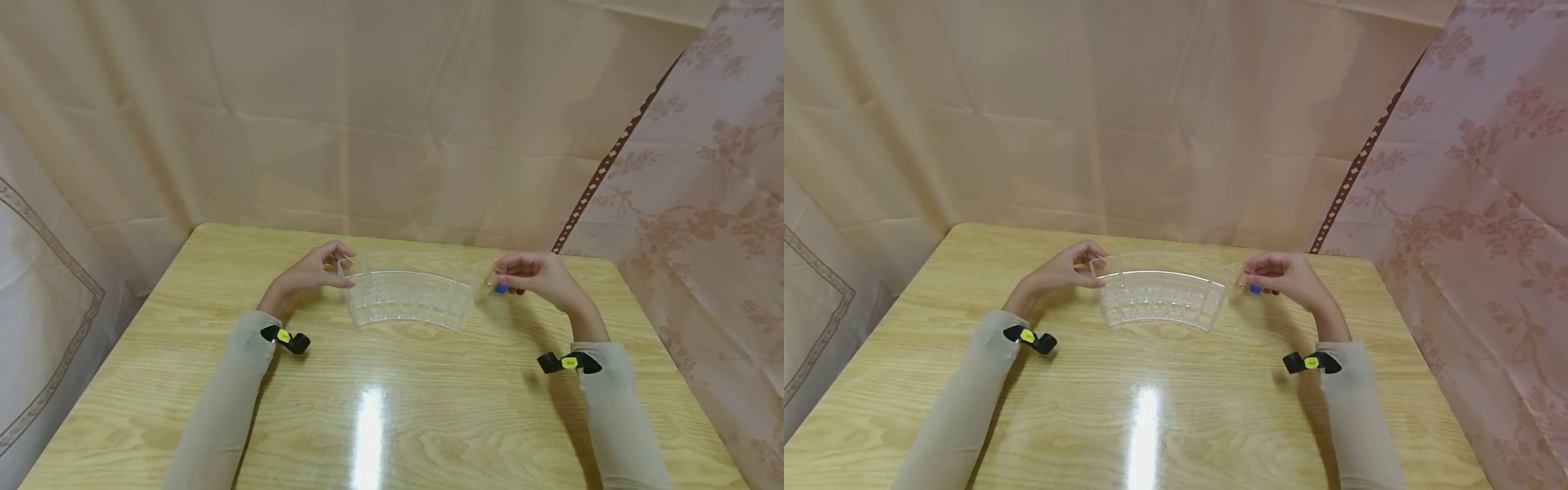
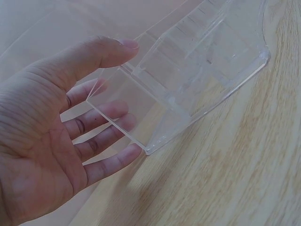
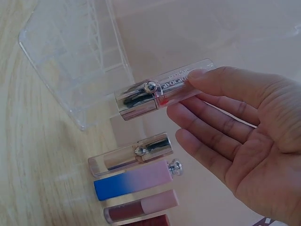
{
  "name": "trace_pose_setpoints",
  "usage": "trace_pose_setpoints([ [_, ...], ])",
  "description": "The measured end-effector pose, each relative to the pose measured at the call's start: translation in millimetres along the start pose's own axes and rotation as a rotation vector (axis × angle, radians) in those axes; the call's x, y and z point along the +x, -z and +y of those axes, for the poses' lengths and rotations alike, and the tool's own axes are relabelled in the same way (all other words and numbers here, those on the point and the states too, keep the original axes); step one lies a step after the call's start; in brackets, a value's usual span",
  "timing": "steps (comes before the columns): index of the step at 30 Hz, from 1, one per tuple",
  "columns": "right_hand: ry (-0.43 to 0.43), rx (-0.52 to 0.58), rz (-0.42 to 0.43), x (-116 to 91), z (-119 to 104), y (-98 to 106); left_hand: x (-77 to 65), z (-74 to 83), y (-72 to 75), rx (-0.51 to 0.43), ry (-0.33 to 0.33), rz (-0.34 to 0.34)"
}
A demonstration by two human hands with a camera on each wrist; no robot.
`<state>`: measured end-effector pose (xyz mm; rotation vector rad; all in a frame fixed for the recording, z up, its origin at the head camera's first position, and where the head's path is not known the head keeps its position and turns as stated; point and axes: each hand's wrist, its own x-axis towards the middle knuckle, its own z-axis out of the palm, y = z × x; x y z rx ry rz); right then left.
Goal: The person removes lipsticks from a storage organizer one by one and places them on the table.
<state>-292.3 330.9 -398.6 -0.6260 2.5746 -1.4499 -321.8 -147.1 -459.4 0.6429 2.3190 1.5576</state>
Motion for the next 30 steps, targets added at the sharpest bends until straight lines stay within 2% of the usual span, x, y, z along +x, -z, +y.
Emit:
trace_pose_setpoints([
  [11, 0.024, 0.009, -0.006, -2.3, 8.1, -2.1, -0.9, -4.0, 1.1, -0.006, -0.009, -0.003],
  [15, 0.007, 0.036, -0.008, -2.3, 12.3, -1.7, -0.9, -4.7, 1.0, 0.003, -0.020, -0.001],
  [23, -0.053, 0.013, -0.011, -3.7, 21.1, 0.5, 0.0, -6.9, 1.7, -0.007, -0.013, -0.004],
  [30, -0.058, 0.022, -0.006, -2.6, 27.2, -1.6, 1.0, -6.5, 2.4, -0.008, -0.011, -0.009],
])
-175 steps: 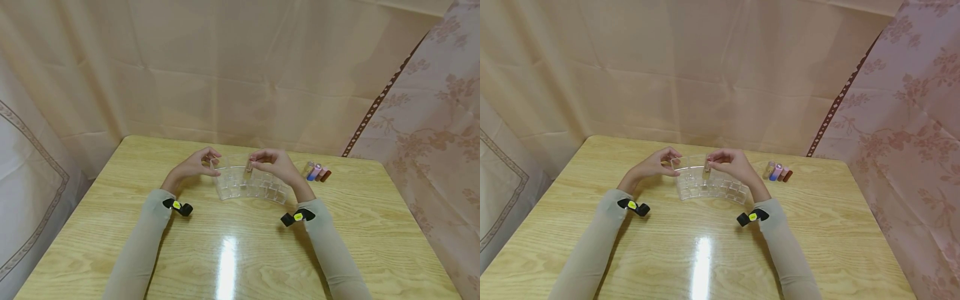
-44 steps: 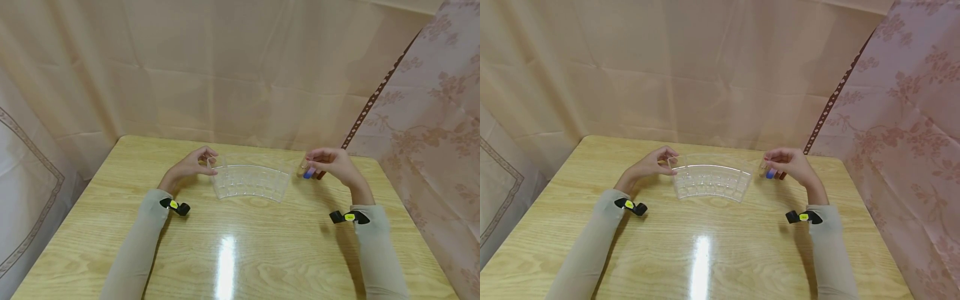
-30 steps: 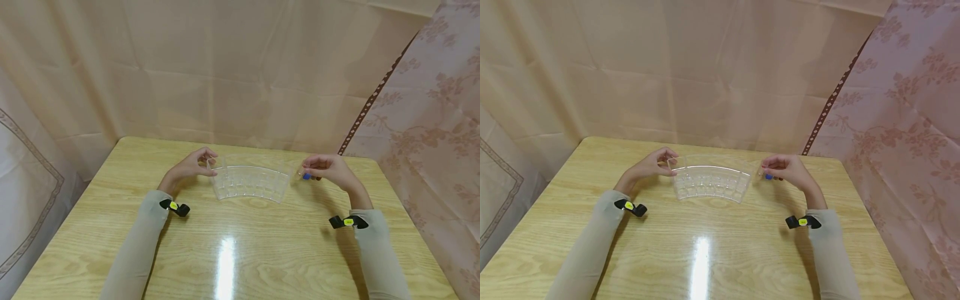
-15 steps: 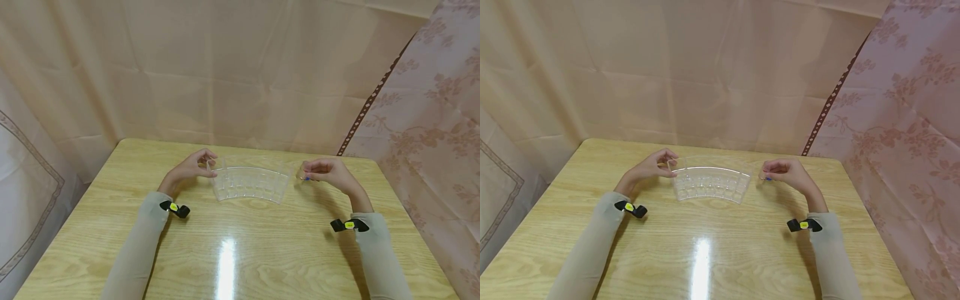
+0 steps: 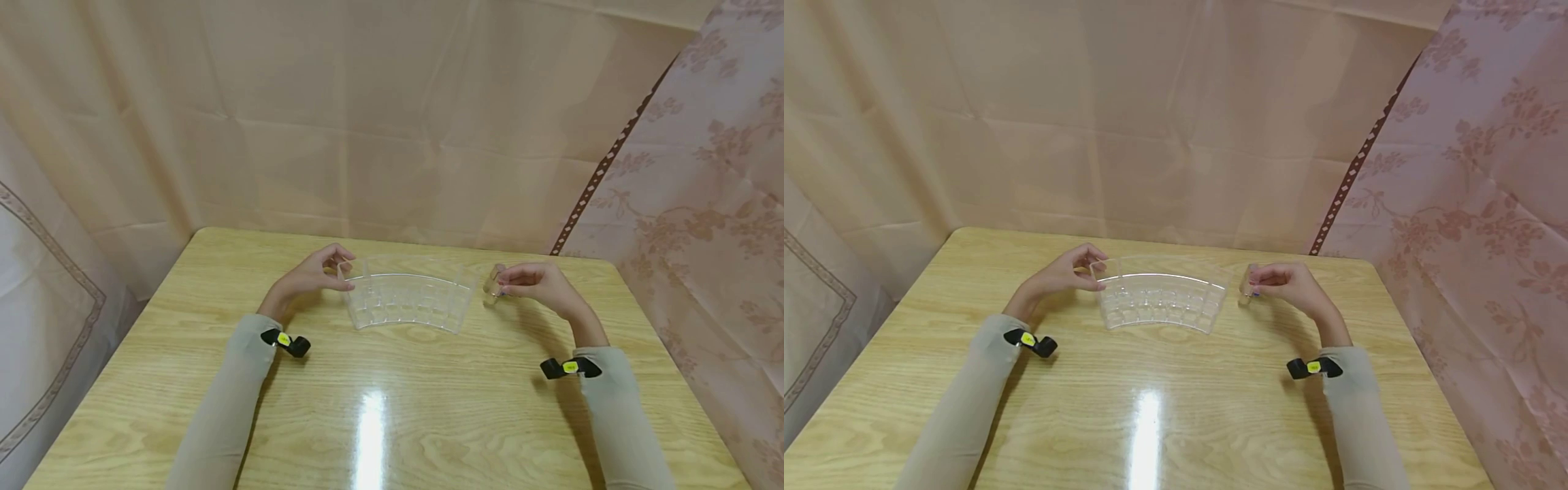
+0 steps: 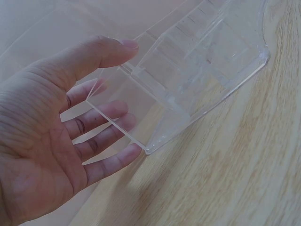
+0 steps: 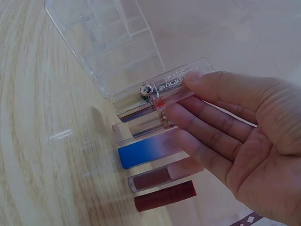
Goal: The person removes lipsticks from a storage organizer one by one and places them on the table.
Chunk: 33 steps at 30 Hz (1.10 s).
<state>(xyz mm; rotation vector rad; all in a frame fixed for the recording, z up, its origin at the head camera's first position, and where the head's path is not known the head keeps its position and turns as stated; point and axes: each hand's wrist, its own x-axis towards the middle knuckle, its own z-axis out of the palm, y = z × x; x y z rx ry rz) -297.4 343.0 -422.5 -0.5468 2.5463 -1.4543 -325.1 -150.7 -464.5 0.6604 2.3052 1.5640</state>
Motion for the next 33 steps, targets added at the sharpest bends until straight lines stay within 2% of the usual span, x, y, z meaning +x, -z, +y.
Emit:
trace_pose_setpoints([
  [18, -0.002, 0.010, -0.008, 4.7, 6.4, -5.8, 0.5, -1.4, 0.3, -0.004, 0.015, 0.002],
  [33, -0.028, -0.018, 0.002, 4.7, 10.6, -7.9, 0.1, -2.0, 0.2, 0.013, -0.008, 0.004],
])
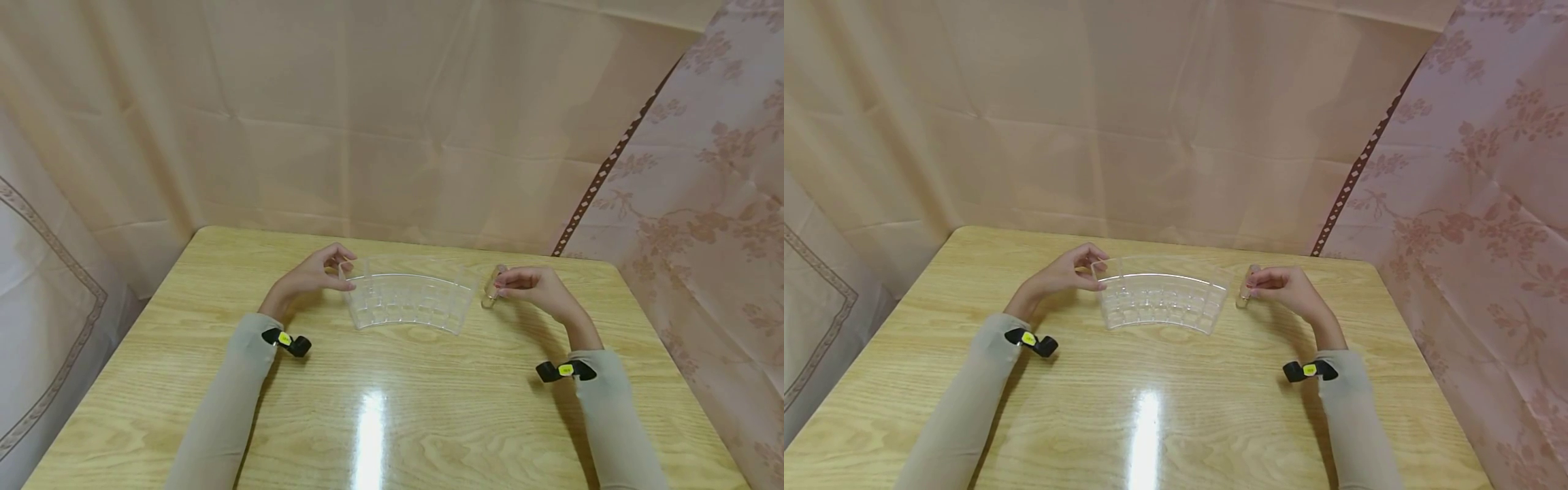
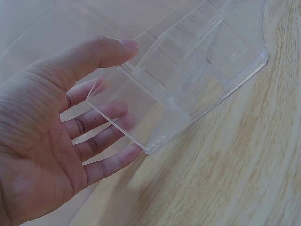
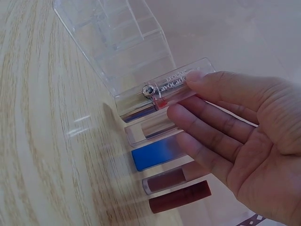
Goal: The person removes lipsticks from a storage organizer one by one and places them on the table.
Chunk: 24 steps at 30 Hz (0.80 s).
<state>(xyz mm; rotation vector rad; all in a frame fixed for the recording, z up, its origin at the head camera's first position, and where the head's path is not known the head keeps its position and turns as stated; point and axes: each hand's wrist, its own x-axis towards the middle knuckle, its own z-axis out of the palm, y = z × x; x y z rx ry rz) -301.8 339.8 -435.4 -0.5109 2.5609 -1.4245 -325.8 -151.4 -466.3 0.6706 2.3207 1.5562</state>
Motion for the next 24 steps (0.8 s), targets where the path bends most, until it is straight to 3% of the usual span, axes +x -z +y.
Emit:
trace_pose_setpoints([
  [24, 0.030, 0.031, 0.014, -2.0, 3.3, -3.3, 0.8, -1.4, -1.4, 0.004, 0.000, 0.006],
])
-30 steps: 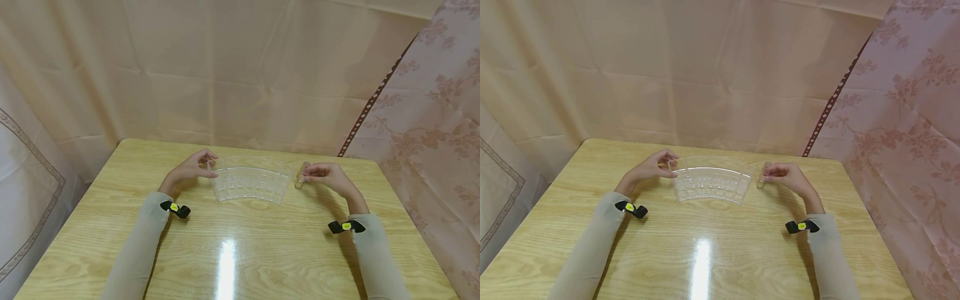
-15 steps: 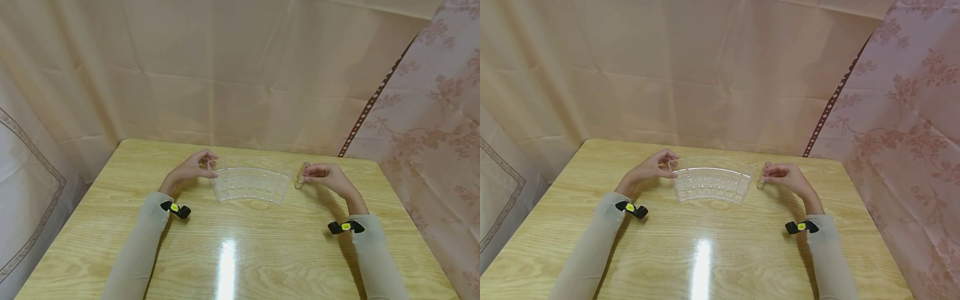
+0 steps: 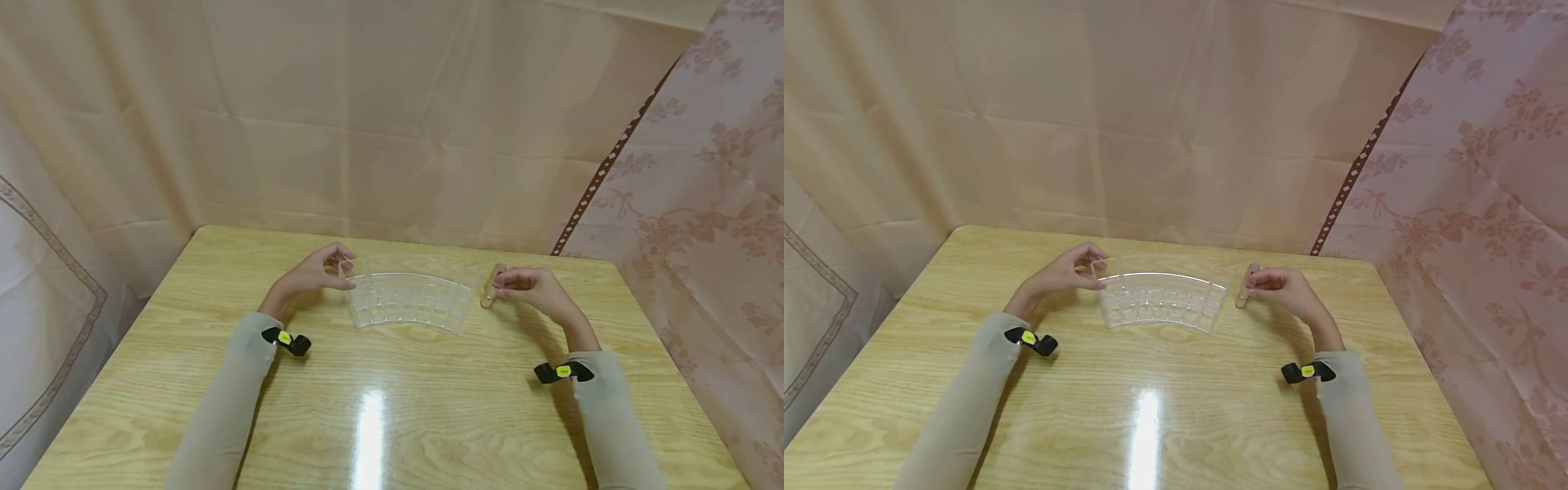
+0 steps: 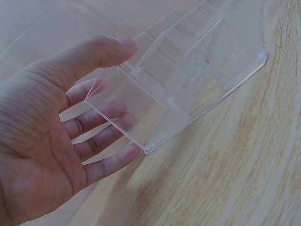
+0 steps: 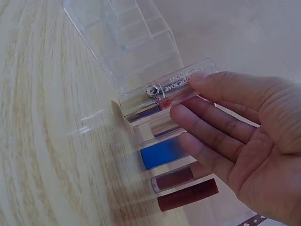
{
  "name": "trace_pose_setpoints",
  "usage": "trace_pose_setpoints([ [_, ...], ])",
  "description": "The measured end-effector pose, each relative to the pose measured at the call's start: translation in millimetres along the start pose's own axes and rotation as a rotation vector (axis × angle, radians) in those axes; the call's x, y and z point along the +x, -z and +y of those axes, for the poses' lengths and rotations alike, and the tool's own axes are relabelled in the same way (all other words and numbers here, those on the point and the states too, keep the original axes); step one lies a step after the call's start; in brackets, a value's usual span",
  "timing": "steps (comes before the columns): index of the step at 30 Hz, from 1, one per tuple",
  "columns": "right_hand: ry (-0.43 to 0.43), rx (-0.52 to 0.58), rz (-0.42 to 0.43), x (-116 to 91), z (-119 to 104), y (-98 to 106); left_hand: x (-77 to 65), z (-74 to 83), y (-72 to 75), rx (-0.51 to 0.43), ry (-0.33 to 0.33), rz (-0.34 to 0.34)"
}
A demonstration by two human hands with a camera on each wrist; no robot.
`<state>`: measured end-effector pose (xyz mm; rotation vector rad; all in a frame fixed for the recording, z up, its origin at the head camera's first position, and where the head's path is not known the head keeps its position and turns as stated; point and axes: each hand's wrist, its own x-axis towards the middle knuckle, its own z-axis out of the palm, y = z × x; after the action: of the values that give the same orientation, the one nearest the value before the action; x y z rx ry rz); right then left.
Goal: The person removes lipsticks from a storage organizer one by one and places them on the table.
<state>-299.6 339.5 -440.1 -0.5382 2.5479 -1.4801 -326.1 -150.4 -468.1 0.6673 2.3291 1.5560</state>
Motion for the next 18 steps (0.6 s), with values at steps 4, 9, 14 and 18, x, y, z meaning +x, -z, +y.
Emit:
trace_pose_setpoints([
  [4, 0.022, -0.004, 0.000, -1.0, -0.6, -1.8, -0.7, 0.2, 0.2, -0.004, -0.004, -0.003],
  [9, 0.012, -0.019, 0.011, -1.3, 1.1, -3.7, 0.0, 0.8, 0.4, -0.001, -0.003, -0.001],
  [14, 0.008, -0.034, 0.015, -1.3, 4.5, -4.4, 0.2, 1.2, 0.4, 0.000, 0.005, 0.005],
  [18, -0.003, -0.043, 0.016, -1.7, 4.9, -3.6, 0.1, 1.5, 0.4, 0.001, 0.005, 0.010],
])
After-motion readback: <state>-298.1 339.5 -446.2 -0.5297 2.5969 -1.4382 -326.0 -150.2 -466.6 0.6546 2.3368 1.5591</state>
